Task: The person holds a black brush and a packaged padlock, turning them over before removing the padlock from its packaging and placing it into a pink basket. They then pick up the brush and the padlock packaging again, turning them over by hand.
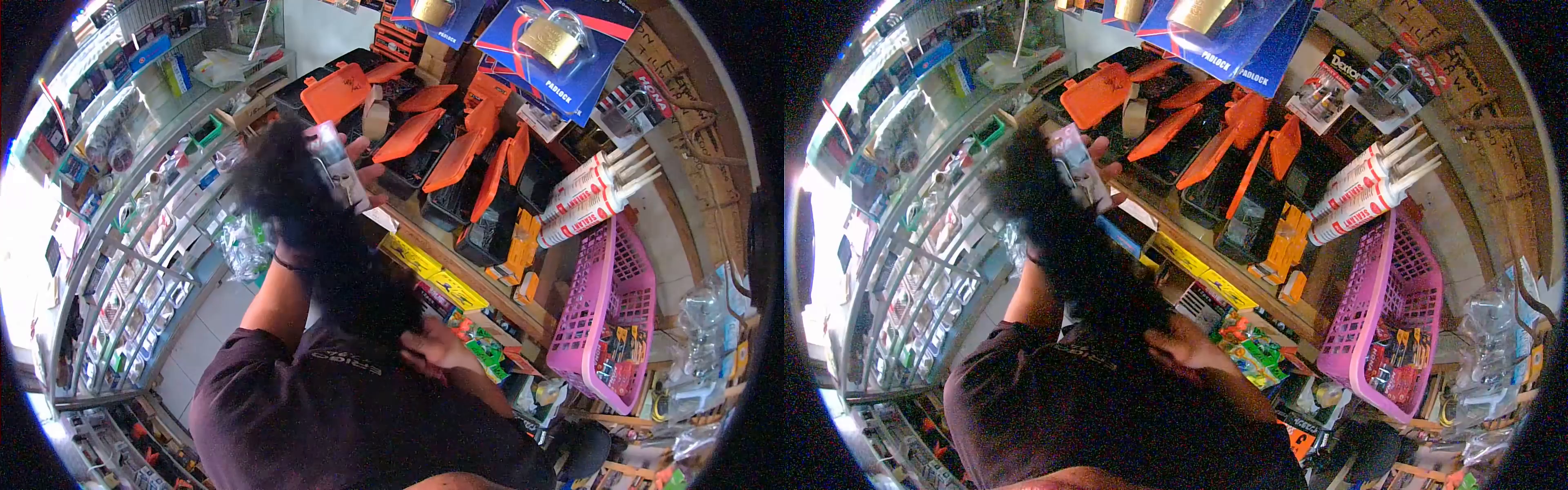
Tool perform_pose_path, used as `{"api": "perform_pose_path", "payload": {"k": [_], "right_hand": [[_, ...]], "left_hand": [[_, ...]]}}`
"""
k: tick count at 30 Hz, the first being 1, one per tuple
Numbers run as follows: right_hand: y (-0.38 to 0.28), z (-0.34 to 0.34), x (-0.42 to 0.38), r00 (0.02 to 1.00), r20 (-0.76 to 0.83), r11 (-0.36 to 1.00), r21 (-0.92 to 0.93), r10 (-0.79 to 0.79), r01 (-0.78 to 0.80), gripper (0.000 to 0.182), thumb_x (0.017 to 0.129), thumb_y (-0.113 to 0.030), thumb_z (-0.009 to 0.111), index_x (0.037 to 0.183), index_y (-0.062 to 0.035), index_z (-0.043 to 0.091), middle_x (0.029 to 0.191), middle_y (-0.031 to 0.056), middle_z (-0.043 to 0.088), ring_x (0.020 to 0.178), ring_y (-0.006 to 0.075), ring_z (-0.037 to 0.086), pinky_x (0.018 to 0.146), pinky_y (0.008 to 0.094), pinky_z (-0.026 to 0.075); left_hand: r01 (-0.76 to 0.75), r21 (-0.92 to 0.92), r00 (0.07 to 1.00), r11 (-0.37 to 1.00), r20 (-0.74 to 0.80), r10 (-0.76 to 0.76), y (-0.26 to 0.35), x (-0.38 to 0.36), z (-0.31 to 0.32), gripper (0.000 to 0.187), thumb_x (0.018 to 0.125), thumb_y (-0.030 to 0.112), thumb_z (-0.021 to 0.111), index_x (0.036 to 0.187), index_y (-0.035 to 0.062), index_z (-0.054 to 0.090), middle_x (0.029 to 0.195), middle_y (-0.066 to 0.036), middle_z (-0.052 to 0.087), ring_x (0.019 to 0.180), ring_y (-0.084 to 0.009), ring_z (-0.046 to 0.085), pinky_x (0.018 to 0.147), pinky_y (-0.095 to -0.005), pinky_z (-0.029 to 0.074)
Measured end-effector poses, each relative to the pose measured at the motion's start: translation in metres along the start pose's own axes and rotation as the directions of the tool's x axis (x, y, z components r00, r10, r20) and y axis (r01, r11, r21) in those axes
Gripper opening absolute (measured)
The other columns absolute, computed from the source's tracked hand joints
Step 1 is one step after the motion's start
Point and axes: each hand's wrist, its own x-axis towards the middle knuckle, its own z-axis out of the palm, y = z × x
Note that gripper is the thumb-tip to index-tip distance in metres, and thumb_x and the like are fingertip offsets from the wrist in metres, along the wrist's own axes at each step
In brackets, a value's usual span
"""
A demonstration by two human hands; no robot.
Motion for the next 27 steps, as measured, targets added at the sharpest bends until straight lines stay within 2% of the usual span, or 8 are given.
{"api": "perform_pose_path", "payload": {"k": [2, 3, 5, 8, 14, 21, 24, 27], "right_hand": [[0.002, 0.000, 0.000, 0.993, -0.119, 0.993, 0.114, -0.014, 0.027, 0.029, 0.081, -0.031, 0.051, 0.070, -0.0045, 0.051, 0.052, 0.0014, 0.048, 0.042, 0.0109, 0.040, 0.038, 0.0260, 0.030], [0.005, -0.003, 0.002, 0.995, -0.054, 0.955, 0.279, -0.086, 0.098, 0.029, 0.080, -0.032, 0.052, 0.072, -0.0045, 0.051, 0.053, 0.0011, 0.049, 0.043, 0.0107, 0.042, 0.039, 0.0254, 0.031], [0.010, -0.003, 0.005, 0.985, -0.006, 0.885, 0.439, -0.170, 0.155, 0.029, 0.080, -0.032, 0.052, 0.074, -0.0045, 0.051, 0.054, 0.0009, 0.049, 0.045, 0.0105, 0.043, 0.040, 0.0248, 0.032], [0.008, -0.001, 0.003, 0.982, -0.054, 0.958, -0.233, -0.183, 0.166, 0.026, 0.082, -0.031, 0.050, 0.084, -0.0055, 0.050, 0.056, -0.0002, 0.048, 0.052, 0.0087, 0.045, 0.041, 0.0236, 0.033], [0.022, -0.007, 0.004, 0.978, -0.022, 0.924, 0.321, -0.210, 0.206, 0.028, 0.084, -0.031, 0.048, 0.070, -0.0064, 0.048, 0.050, 0.0018, 0.045, 0.043, 0.0098, 0.041, 0.039, 0.0236, 0.030], [0.011, 0.004, 0.001, 0.983, 0.028, 0.927, 0.339, -0.180, 0.160, 0.030, 0.084, -0.031, 0.048, 0.068, -0.0062, 0.047, 0.048, 0.0017, 0.044, 0.040, 0.0102, 0.039, 0.037, 0.0237, 0.029], [-0.004, 0.020, -0.004, 0.919, -0.384, 0.940, 0.338, 0.086, 0.053, 0.030, 0.083, -0.031, 0.049, 0.065, -0.0065, 0.047, 0.047, 0.0016, 0.043, 0.039, 0.0101, 0.038, 0.036, 0.0237, 0.028], [0.012, 0.002, 0.001, 1.000, -0.017, 0.991, -0.131, -0.017, 0.014, 0.029, 0.082, -0.030, 0.051, 0.068, -0.0051, 0.050, 0.046, 0.0018, 0.042, 0.039, 0.0109, 0.037, 0.036, 0.0221, 0.028]], "left_hand": [[-0.104, 0.036, 0.995, 0.994, -0.001, 0.104, 0.004, 0.002, 0.018, 0.056, 0.084, 0.047, 0.032, 0.123, 0.0073, 0.033, 0.117, -0.014, 0.045, 0.100, -0.0315, 0.048, 0.080, -0.0495, 0.042], [-0.030, -0.405, 0.977, 0.914, 0.180, 0.112, 0.005, 0.001, -0.001, 0.053, 0.086, 0.042, 0.031, 0.124, 0.0054, 0.031, 0.117, -0.015, 0.045, 0.103, -0.0303, 0.047, 0.079, -0.0465, 0.044], [-0.142, -0.174, 0.984, 0.974, -0.132, 0.120, 0.004, 0.002, 0.024, 0.055, 0.083, 0.045, 0.035, 0.121, 0.0039, 0.034, 0.116, -0.015, 0.045, 0.104, -0.0324, 0.046, 0.076, -0.0459, 0.046], [-0.025, 0.009, 0.998, 1.000, 0.053, 0.024, -0.006, 0.005, -0.016, 0.062, 0.078, 0.050, 0.042, 0.123, 0.0080, 0.032, 0.121, -0.015, 0.040, 0.104, -0.0389, 0.043, 0.078, -0.0530, 0.043], [-0.099, -0.106, 0.992, 0.989, -0.086, 0.090, 0.002, -0.003, 0.014, 0.051, 0.086, 0.043, 0.031, 0.118, 0.0044, 0.040, 0.111, -0.012, 0.050, 0.099, -0.0278, 0.050, 0.086, -0.0381, 0.039], [0.004, -0.233, 0.999, 0.973, 0.049, 0.007, 0.005, -0.009, 0.018, 0.046, 0.086, 0.039, 0.035, 0.116, 0.0066, 0.042, 0.115, -0.009, 0.048, 0.098, -0.0276, 0.051, 0.084, -0.0405, 0.041], [0.033, -0.079, 0.997, 0.996, 0.079, -0.027, -0.001, -0.006, 0.002, 0.052, 0.083, 0.044, 0.037, 0.120, 0.0074, 0.037, 0.120, -0.011, 0.043, 0.099, -0.0313, 0.049, 0.082, -0.0481, 0.041], [0.044, -0.088, 0.998, 0.995, 0.051, -0.040, 0.002, -0.001, -0.003, 0.054, 0.083, 0.048, 0.032, 0.120, 0.0091, 0.037, 0.120, -0.017, 0.041, 0.102, -0.0351, 0.047, 0.083, -0.0482, 0.040]]}}
